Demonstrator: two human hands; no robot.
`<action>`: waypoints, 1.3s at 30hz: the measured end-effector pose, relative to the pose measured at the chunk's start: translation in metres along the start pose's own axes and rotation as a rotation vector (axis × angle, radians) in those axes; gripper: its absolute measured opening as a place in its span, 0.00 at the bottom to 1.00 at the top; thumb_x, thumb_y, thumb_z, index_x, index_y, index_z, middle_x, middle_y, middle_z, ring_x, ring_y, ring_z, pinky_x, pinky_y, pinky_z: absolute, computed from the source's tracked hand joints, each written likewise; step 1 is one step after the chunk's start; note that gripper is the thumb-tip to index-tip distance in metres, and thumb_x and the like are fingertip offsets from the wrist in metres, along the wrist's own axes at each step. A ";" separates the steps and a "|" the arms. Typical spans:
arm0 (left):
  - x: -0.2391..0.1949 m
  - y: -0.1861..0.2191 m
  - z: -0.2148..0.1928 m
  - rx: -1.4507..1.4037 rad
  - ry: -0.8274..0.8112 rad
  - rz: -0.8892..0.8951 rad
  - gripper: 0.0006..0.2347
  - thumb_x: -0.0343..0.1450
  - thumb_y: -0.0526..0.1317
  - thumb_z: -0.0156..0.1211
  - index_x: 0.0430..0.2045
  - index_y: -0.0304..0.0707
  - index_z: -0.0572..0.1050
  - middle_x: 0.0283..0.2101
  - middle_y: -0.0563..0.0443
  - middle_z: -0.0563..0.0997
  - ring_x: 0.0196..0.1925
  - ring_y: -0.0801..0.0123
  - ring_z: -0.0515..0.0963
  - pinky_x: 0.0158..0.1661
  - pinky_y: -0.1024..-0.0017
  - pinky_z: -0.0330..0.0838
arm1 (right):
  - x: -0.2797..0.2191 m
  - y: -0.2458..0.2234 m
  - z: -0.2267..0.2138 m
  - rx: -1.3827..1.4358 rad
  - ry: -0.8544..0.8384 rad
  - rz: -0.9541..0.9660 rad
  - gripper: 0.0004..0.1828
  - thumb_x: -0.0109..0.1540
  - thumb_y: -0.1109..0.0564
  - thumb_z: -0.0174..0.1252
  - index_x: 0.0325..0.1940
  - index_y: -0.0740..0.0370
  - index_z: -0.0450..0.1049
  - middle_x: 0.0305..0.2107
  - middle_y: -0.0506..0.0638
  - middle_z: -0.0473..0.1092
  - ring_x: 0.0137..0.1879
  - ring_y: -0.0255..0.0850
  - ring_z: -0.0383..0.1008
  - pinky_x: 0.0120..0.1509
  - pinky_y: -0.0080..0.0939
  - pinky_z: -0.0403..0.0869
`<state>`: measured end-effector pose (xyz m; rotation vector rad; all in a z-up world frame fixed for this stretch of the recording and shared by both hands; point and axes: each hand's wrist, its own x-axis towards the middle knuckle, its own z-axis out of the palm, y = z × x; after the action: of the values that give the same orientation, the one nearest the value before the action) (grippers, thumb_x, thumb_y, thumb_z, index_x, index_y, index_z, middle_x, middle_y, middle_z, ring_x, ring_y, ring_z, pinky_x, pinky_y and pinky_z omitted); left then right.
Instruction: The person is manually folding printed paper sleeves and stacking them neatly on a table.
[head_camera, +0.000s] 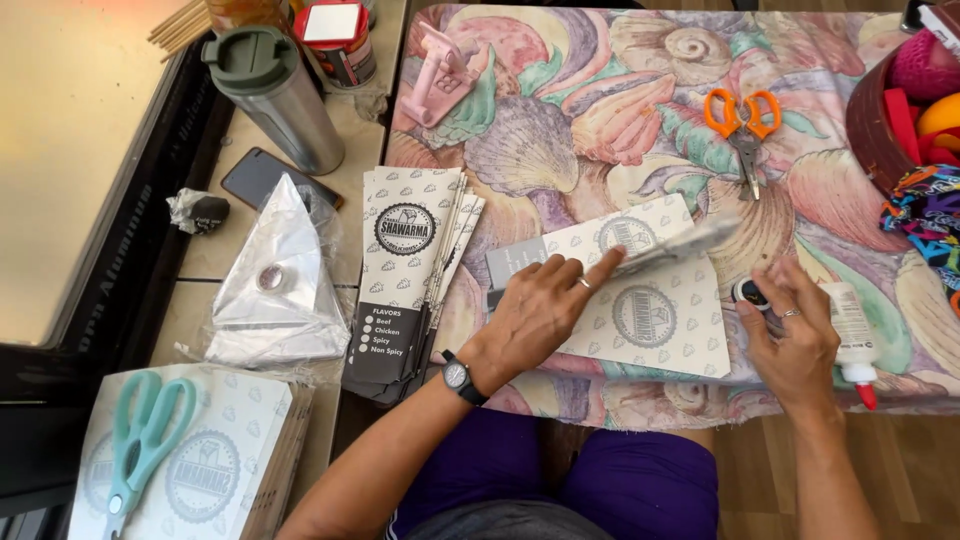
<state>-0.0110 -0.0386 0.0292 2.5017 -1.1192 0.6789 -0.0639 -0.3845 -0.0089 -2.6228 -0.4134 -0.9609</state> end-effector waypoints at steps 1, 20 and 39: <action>-0.003 0.003 -0.008 -0.003 0.000 0.011 0.33 0.71 0.22 0.53 0.74 0.38 0.54 0.32 0.53 0.69 0.31 0.64 0.69 0.26 0.66 0.64 | 0.002 -0.013 -0.004 -0.007 0.006 0.007 0.20 0.69 0.61 0.64 0.64 0.71 0.77 0.67 0.73 0.68 0.72 0.63 0.70 0.74 0.57 0.68; -0.028 0.019 -0.029 -0.462 -0.149 -0.267 0.23 0.69 0.35 0.64 0.60 0.34 0.68 0.48 0.37 0.74 0.50 0.48 0.73 0.45 0.54 0.71 | 0.032 -0.068 0.023 1.090 0.036 1.061 0.15 0.63 0.71 0.57 0.54 0.76 0.71 0.37 0.64 0.74 0.40 0.53 0.80 0.46 0.53 0.84; 0.012 -0.017 -0.068 -0.865 -0.536 -0.546 0.32 0.58 0.47 0.64 0.58 0.34 0.72 0.44 0.52 0.72 0.40 0.62 0.78 0.37 0.64 0.73 | 0.056 -0.070 0.001 0.876 -0.175 1.026 0.13 0.56 0.70 0.68 0.45 0.69 0.82 0.34 0.55 0.81 0.40 0.40 0.81 0.49 0.37 0.81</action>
<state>-0.0108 -0.0031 0.0913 2.0486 -0.5911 -0.5516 -0.0483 -0.3119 0.0414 -1.6972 0.3960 -0.1213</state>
